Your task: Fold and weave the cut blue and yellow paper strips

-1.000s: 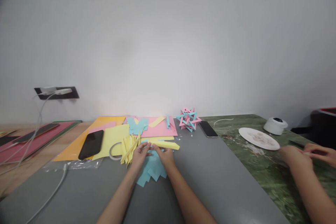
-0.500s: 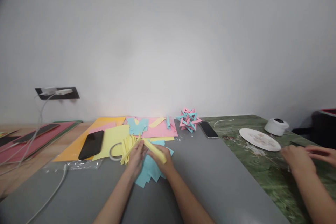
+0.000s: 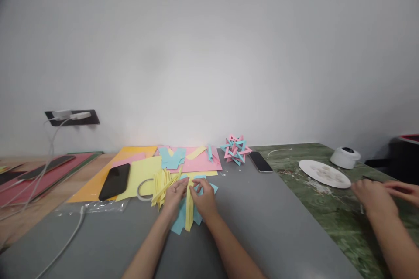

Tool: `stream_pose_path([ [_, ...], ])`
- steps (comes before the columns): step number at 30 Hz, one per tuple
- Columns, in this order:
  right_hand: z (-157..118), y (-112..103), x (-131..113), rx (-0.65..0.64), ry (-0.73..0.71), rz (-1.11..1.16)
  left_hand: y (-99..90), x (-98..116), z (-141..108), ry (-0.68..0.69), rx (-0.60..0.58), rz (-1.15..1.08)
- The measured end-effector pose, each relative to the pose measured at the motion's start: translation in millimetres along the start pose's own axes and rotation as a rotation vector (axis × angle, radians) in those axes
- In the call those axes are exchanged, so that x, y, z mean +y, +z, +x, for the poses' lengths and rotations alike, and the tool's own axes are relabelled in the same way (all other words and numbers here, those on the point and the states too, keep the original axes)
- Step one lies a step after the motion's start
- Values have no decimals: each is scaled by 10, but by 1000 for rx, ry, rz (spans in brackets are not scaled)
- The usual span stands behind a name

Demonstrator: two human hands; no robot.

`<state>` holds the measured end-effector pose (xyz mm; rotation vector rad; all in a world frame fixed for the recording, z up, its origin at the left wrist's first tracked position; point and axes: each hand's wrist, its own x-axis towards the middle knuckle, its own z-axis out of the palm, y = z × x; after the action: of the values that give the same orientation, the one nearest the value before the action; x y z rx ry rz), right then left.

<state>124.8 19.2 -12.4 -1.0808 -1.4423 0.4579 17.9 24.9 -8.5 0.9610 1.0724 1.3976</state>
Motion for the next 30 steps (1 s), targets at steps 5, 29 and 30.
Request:
stream_pose_path([
  [5, -5, 27, -11, 58, 74, 49, 1, 20, -10, 55, 36, 66],
  [29, 21, 87, 106, 36, 418, 639, -26, -92, 44, 11, -6, -140],
  [30, 24, 86, 115, 27, 428, 648, -27, -85, 47, 13, -2, -127],
])
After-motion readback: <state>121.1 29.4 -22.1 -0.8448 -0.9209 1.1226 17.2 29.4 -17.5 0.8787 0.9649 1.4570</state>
